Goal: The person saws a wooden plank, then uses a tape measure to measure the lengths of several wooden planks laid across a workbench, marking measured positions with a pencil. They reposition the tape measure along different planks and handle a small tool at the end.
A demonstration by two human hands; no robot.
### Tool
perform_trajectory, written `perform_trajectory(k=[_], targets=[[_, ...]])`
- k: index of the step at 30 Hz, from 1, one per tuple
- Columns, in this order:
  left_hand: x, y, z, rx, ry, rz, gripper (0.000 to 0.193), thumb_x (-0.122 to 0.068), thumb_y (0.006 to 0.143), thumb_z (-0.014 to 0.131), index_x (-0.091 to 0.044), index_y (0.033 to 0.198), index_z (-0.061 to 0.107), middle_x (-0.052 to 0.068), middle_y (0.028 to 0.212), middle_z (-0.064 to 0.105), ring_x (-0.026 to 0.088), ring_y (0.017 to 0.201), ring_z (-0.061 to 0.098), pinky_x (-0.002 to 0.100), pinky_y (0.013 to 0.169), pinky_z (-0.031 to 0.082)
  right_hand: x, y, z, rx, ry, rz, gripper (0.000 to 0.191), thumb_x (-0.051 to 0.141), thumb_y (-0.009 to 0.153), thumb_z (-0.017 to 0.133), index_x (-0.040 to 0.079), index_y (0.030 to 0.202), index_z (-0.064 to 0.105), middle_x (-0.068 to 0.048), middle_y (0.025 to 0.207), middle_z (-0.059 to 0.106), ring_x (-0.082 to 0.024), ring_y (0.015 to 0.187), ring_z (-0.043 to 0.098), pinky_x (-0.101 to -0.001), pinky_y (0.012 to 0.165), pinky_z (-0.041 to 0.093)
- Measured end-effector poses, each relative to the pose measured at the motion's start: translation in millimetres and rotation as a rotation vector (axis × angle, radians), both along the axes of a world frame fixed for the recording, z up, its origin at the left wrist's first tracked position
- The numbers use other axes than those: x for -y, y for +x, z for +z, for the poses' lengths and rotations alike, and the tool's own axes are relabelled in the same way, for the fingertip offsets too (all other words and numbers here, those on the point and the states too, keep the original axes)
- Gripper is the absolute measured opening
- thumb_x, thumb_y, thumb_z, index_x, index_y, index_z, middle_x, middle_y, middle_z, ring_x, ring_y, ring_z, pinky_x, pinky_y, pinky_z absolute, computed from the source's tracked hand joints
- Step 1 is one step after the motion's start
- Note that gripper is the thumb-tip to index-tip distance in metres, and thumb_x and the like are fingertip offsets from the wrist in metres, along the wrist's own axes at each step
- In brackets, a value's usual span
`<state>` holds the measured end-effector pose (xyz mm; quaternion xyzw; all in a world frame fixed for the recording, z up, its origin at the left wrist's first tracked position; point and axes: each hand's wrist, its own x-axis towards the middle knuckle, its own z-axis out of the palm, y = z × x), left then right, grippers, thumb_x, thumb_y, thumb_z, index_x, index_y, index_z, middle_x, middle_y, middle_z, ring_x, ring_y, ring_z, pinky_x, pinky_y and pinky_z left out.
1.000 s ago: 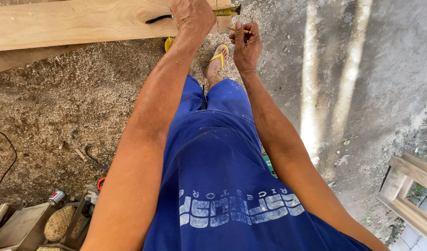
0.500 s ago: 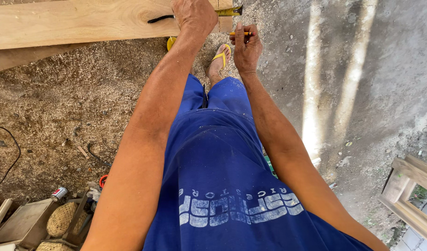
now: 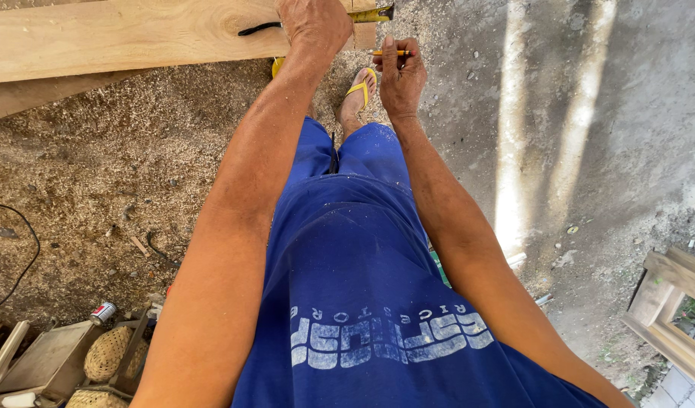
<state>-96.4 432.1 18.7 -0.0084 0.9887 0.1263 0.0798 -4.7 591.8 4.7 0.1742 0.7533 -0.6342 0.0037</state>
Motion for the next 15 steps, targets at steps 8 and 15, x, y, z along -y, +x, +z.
perform_trajectory(k=[8, 15], targets=[[-1.2, -0.4, 4.6, -0.004, -0.004, -0.005, 0.03, -0.037, 0.07, 0.086, -0.009, 0.075, 0.077, 0.01, 0.064, 0.07, 0.026, 0.06, 0.071, 0.041, 0.051, 0.055, 1.5, -1.2, 5.7, -0.012, 0.017, 0.006, 0.034, 0.038, 0.106, 0.061, 0.007, 0.093, 0.057, -0.006, 0.08, 0.074, -0.012, 0.077, 0.076, -0.0283, 0.065, 0.063], [-2.3, -1.2, 6.4, -0.011, -0.008, -0.008, 0.031, -0.038, 0.07, 0.086, -0.009, 0.074, 0.077, 0.01, 0.063, 0.07, 0.026, 0.06, 0.071, 0.041, 0.051, 0.055, 2.0, -4.2, 9.3, -0.018, -0.005, -0.002, 0.034, 0.038, 0.105, 0.062, 0.006, 0.094, 0.057, -0.007, 0.081, 0.075, -0.012, 0.077, 0.077, -0.0282, 0.066, 0.064]])
